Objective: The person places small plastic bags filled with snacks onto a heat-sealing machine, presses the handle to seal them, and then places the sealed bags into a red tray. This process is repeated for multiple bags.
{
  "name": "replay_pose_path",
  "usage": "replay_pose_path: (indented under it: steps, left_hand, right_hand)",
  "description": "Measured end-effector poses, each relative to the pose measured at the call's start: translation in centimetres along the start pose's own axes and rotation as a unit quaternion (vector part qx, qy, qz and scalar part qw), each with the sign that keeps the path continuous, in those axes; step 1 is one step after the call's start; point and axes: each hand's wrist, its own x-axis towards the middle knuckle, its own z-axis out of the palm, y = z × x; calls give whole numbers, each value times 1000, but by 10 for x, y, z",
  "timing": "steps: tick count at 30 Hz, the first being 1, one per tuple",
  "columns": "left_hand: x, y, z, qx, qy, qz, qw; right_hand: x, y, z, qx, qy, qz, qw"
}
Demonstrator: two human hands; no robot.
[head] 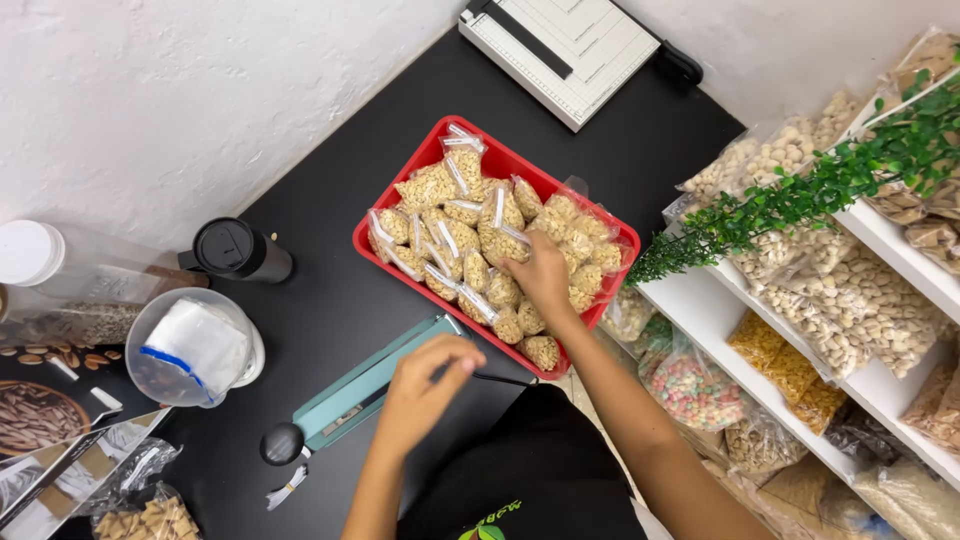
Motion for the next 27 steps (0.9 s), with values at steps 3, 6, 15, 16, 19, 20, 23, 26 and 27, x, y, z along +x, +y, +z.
replay_pose_path:
  steps: [3,6,15,16,19,20,23,26,27]
  left_hand:
    - [21,-44,10,19,30,-35,999]
    - [44,-97,25,115,37,-45,992]
    - [123,-173,85,419,-47,-99,901]
    - [125,-174,87,418,-48,-101,901]
    - [129,-166,85,466,-49,-99,878]
    - [128,-158,81,429,-52,-106,895]
    - [131,-160,75,384,-52,-102,916]
    - [128,-166,70,301,-39,-111,946]
    - [128,-166,67,226,-27,-129,965]
  right_hand:
    - [1,13,12,-67,-24,21,997]
    - [3,7,2,-40,-71,8,997]
    - [7,-3,-16,-52,-141,-21,988]
    - [4,-11,-22,-53,-142,-21,988]
    - [3,-13,-22,-107,-157,-16,982]
    - [5,1,-9,-140,-159,-22,977]
    - [13,19,6,-182,-162,-38,969]
    - [12,-1,-13,-160,-182,-44,969]
    - [13,-13,-23,-128,-200,-44,970]
